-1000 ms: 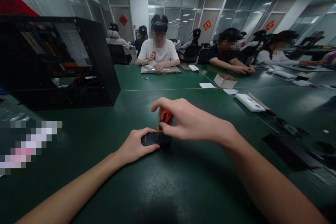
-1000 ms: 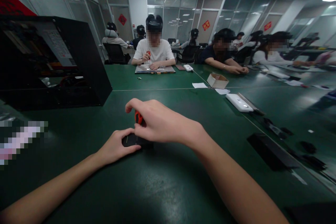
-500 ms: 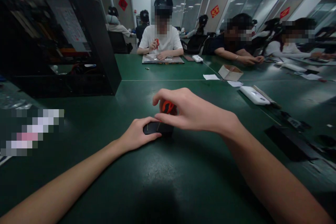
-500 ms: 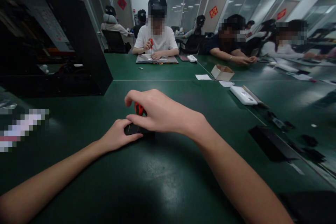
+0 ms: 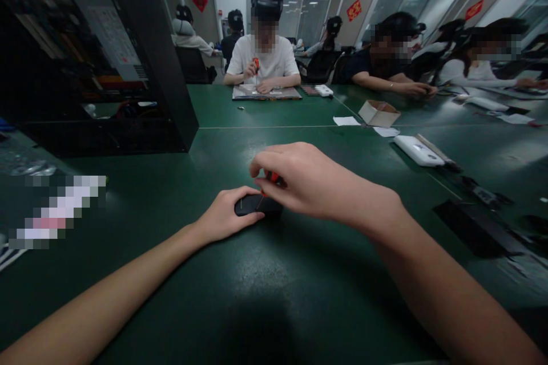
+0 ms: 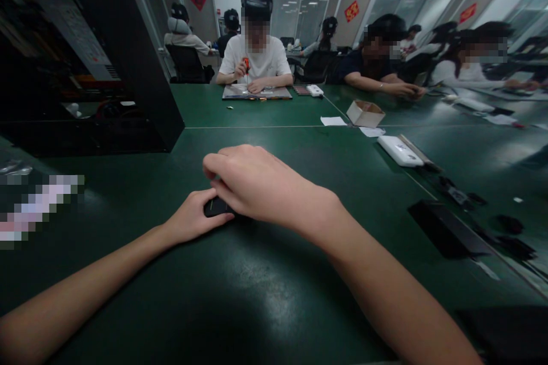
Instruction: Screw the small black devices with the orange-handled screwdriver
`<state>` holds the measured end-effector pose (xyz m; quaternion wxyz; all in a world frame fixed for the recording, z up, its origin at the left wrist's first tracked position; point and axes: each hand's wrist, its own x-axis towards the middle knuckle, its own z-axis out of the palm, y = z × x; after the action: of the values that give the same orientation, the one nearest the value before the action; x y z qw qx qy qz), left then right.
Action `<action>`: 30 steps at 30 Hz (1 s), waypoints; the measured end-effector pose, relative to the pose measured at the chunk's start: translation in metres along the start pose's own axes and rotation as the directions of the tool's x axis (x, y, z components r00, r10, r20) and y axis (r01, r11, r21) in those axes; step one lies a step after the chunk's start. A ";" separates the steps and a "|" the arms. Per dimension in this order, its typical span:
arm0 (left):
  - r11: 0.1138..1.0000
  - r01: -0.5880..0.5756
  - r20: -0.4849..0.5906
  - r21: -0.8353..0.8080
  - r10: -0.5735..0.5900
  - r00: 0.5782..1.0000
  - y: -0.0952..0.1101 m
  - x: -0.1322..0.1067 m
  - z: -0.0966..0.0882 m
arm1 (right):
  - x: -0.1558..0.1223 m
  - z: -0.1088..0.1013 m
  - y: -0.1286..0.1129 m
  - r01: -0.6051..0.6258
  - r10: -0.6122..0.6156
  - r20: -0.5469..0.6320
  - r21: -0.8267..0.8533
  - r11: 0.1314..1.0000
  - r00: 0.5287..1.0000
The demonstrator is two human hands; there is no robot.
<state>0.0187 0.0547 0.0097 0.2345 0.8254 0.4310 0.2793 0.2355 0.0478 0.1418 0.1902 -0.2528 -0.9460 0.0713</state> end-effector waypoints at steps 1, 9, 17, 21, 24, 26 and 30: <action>1.000 0.005 0.000 -0.003 -0.005 1.000 0.000 0.000 0.000 | 0.000 0.000 -0.003 0.050 -0.050 0.011 0.046 0.998 0.999; 0.999 -0.019 0.008 -0.033 0.019 1.000 0.001 0.000 0.000 | -0.002 0.020 0.001 0.027 -0.034 -0.132 -0.051 0.998 0.991; 0.999 -0.054 0.038 0.007 0.054 0.998 0.002 0.000 -0.003 | -0.062 0.061 0.060 -0.304 0.316 -0.738 0.156 0.940 0.596; 0.999 -0.038 0.032 0.022 0.037 0.999 0.001 0.000 -0.003 | -0.079 0.063 0.063 -0.378 0.363 -0.793 0.181 0.908 0.490; 0.999 -0.032 0.034 0.015 0.032 0.999 0.002 0.000 -0.004 | -0.080 0.063 0.061 -0.360 0.346 -0.797 0.173 0.917 0.495; 1.000 -0.029 0.036 0.013 0.029 0.999 0.003 0.000 -0.004 | -0.079 0.062 0.062 -0.368 0.353 -0.800 0.180 0.912 0.484; 0.999 -0.026 0.035 0.020 0.026 0.999 0.003 0.000 -0.004 | -0.079 0.064 0.065 -0.398 0.403 -0.797 0.225 0.889 0.450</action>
<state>0.0178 0.0539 0.0146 0.2299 0.8381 0.4189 0.2632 0.3029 0.0614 0.0428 0.5894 -0.4705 -0.6566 -0.0103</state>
